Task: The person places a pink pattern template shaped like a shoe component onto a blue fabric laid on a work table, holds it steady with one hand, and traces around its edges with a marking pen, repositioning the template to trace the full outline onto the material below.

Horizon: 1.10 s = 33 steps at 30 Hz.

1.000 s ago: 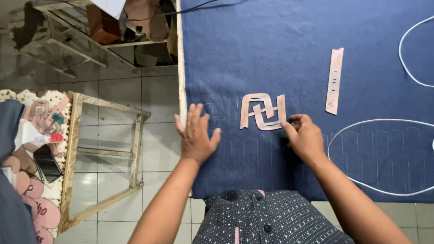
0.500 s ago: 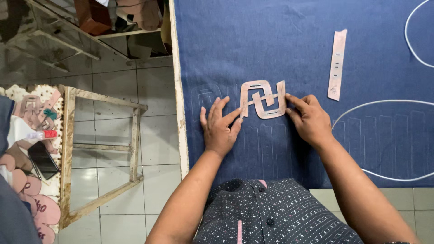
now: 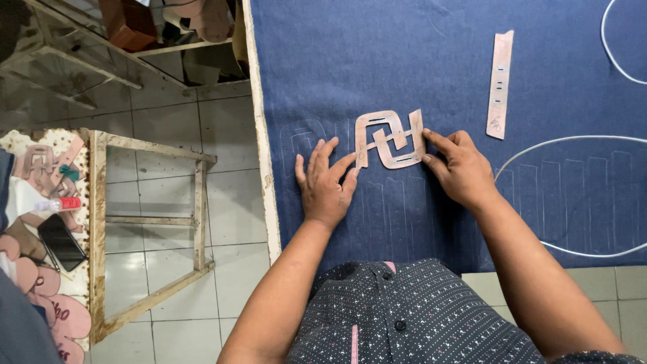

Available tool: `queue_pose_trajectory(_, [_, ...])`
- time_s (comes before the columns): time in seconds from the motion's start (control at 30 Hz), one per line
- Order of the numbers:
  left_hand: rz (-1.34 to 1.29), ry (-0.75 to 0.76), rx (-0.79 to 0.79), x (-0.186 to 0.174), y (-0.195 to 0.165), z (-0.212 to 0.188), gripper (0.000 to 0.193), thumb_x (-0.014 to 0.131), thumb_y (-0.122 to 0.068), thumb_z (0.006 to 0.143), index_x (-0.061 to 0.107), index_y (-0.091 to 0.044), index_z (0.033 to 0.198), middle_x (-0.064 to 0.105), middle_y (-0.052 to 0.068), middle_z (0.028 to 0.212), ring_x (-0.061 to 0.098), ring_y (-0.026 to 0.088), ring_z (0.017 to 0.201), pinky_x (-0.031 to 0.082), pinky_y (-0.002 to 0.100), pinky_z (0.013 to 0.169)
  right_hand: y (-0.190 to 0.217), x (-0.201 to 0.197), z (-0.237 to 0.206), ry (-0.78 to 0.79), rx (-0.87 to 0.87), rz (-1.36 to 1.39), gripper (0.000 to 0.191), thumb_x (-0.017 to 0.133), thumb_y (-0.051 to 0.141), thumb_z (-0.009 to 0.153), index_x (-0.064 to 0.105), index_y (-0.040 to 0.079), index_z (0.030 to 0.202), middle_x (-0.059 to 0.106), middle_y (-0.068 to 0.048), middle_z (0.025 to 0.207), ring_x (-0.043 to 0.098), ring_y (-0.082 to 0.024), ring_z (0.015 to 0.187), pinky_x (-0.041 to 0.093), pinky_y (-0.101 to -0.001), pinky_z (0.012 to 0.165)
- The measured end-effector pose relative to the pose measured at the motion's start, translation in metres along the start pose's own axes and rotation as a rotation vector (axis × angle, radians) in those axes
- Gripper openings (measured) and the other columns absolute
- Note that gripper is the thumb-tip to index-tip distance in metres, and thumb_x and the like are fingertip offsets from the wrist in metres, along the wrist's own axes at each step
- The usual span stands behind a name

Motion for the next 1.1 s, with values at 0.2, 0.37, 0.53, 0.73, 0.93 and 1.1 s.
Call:
queue_pose_trajectory(0.2, [0.01, 0.0, 0.005, -0.0001, -0.0011, 0.0002, 0.03, 0.071, -0.033, 0.091, 0.075, -0.025, 0.12, 0.052, 0.006, 0.15, 0.04, 0.029, 0.148, 0.011, 0.059, 0.124, 0.0007, 0.0001, -0.0004, -0.008, -0.003, -0.003, 0.047, 0.071, 0.032, 0.094, 0.065, 0.025, 0.14, 0.062, -0.009, 0.109, 0.067, -0.028, 0.094, 0.054, -0.0409, 0.079])
queue_pose_trajectory(0.37, [0.022, 0.0, 0.002, -0.0001, -0.0006, -0.0001, 0.03, 0.07, -0.034, 0.092, 0.075, -0.025, 0.12, 0.052, 0.006, 0.15, 0.041, 0.029, 0.147, 0.011, 0.059, 0.124, 0.0007, 0.0015, 0.0002, 0.0, 0.002, -0.033, 0.048, 0.071, 0.032, 0.095, 0.064, 0.025, 0.142, 0.062, -0.009, 0.109, 0.066, -0.029, 0.094, 0.053, -0.0419, 0.079])
queue_pose_trajectory(0.53, [0.048, 0.035, -0.015, 0.0033, -0.0002, 0.0009, 0.03, 0.068, -0.035, 0.094, 0.074, -0.025, 0.122, 0.05, 0.006, 0.15, 0.039, 0.029, 0.148, 0.01, 0.06, 0.124, 0.0004, 0.0014, -0.0004, 0.008, 0.028, -0.036, 0.048, 0.07, 0.034, 0.094, 0.063, 0.027, 0.142, 0.061, -0.008, 0.107, 0.066, -0.028, 0.092, 0.054, -0.0418, 0.079])
queue_pose_trajectory(0.73, [0.057, 0.032, -0.013, 0.0034, -0.0004, 0.0003, 0.032, 0.066, -0.034, 0.095, 0.072, -0.025, 0.126, 0.05, 0.006, 0.151, 0.038, 0.028, 0.148, 0.01, 0.06, 0.124, 0.0016, 0.0013, 0.0008, 0.003, 0.026, -0.058, 0.048, 0.071, 0.034, 0.095, 0.064, 0.027, 0.142, 0.061, -0.008, 0.106, 0.066, -0.028, 0.092, 0.054, -0.0426, 0.078])
queue_pose_trajectory(0.93, [0.056, 0.025, -0.011, 0.0032, -0.0004, -0.0001, 0.033, 0.067, -0.033, 0.095, 0.071, -0.025, 0.126, 0.05, 0.006, 0.151, 0.038, 0.029, 0.148, 0.011, 0.06, 0.124, 0.0028, 0.0006, 0.0017, -0.01, 0.01, -0.066, 0.048, 0.071, 0.034, 0.095, 0.064, 0.027, 0.141, 0.061, -0.008, 0.106, 0.067, -0.028, 0.091, 0.054, -0.0426, 0.077])
queue_pose_trajectory(1.1, [0.057, 0.011, -0.004, 0.0029, -0.0003, 0.0006, 0.034, 0.067, -0.032, 0.094, 0.071, -0.025, 0.127, 0.05, 0.006, 0.151, 0.039, 0.028, 0.148, 0.011, 0.06, 0.124, 0.0034, 0.0001, 0.0028, -0.015, 0.0, -0.06, 0.048, 0.071, 0.034, 0.095, 0.064, 0.027, 0.141, 0.061, -0.008, 0.106, 0.066, -0.028, 0.091, 0.054, -0.0423, 0.077])
Point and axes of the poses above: each hand's wrist, its own z-axis towards the middle knuckle, its own x-axis out of the palm, y = z × x, the point moved 9 cm from there along z, towards the middle knuckle
